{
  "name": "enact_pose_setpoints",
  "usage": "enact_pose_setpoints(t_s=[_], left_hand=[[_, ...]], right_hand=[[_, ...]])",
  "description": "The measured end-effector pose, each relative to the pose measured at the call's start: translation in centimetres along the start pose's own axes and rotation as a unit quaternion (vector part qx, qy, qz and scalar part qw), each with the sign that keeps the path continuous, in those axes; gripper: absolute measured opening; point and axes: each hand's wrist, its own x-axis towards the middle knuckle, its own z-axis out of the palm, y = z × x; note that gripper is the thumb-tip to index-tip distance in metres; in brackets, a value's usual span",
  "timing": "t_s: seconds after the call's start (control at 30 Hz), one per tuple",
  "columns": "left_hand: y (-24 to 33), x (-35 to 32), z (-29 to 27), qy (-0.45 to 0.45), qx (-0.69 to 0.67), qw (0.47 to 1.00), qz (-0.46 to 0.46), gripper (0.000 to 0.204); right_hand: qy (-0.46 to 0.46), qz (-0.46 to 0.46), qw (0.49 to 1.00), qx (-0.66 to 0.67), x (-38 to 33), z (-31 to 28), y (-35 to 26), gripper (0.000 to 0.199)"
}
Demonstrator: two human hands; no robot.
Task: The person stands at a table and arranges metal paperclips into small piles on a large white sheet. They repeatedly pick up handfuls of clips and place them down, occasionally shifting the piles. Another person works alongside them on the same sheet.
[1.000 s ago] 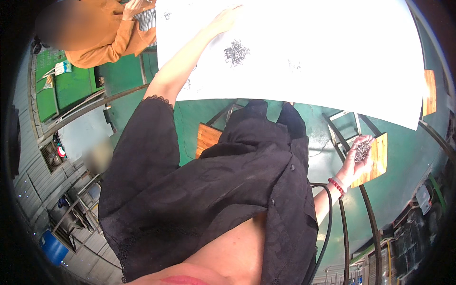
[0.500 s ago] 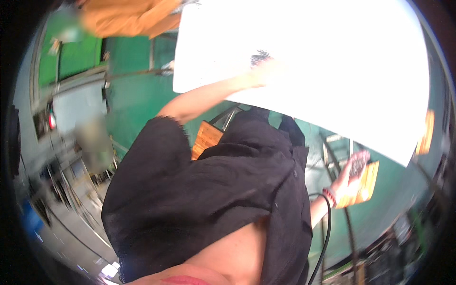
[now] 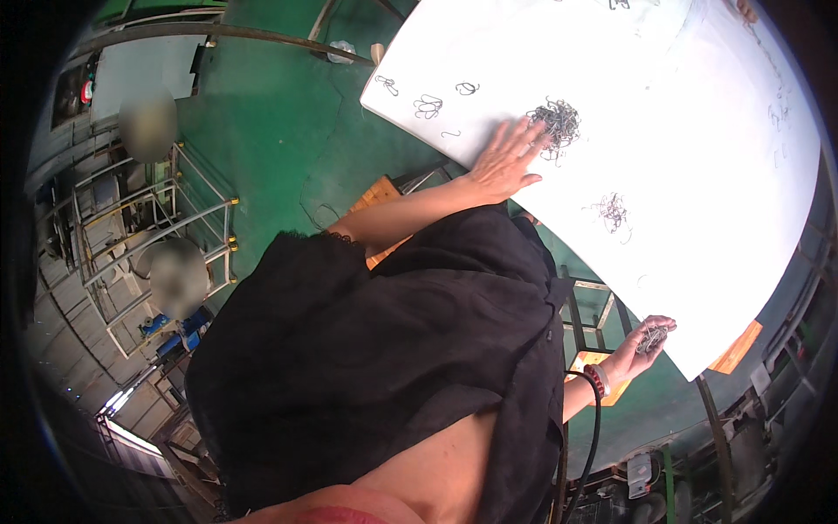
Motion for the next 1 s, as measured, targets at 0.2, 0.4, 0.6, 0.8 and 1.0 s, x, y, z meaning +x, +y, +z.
enact_pose_setpoints(t_s=[0.2,0.4,0.6,0.8,1.0], left_hand=[[-1.0,-1.6,3.1,0.029,0.026,0.992,-0.123,0.081],[-0.9,3.2,4.8,0.047,0.082,0.987,-0.127,0.084],[-1.0,2.8,3.9,0.034,-0.028,0.992,-0.117,0.095],[-0.7,6.2,4.8,0.08,-0.014,0.995,-0.057,0.093],[-0.8,9.4,5.4,0.073,0.006,0.997,-0.021,0.084]], right_hand=[[0.026,-0.018,1.0,-0.001,1.0,1.6,1.5,0.03],[0.051,-0.021,0.998,-0.008,0.8,1.4,0.1,0.031],[0.034,-0.043,0.998,-0.012,0.7,1.6,-1.1,0.031],[0.052,-0.05,0.997,0.02,0.1,0.0,-2.4,0.032],[0.047,-0.091,0.995,-0.009,-1.1,-1.3,-4.1,0.038]])
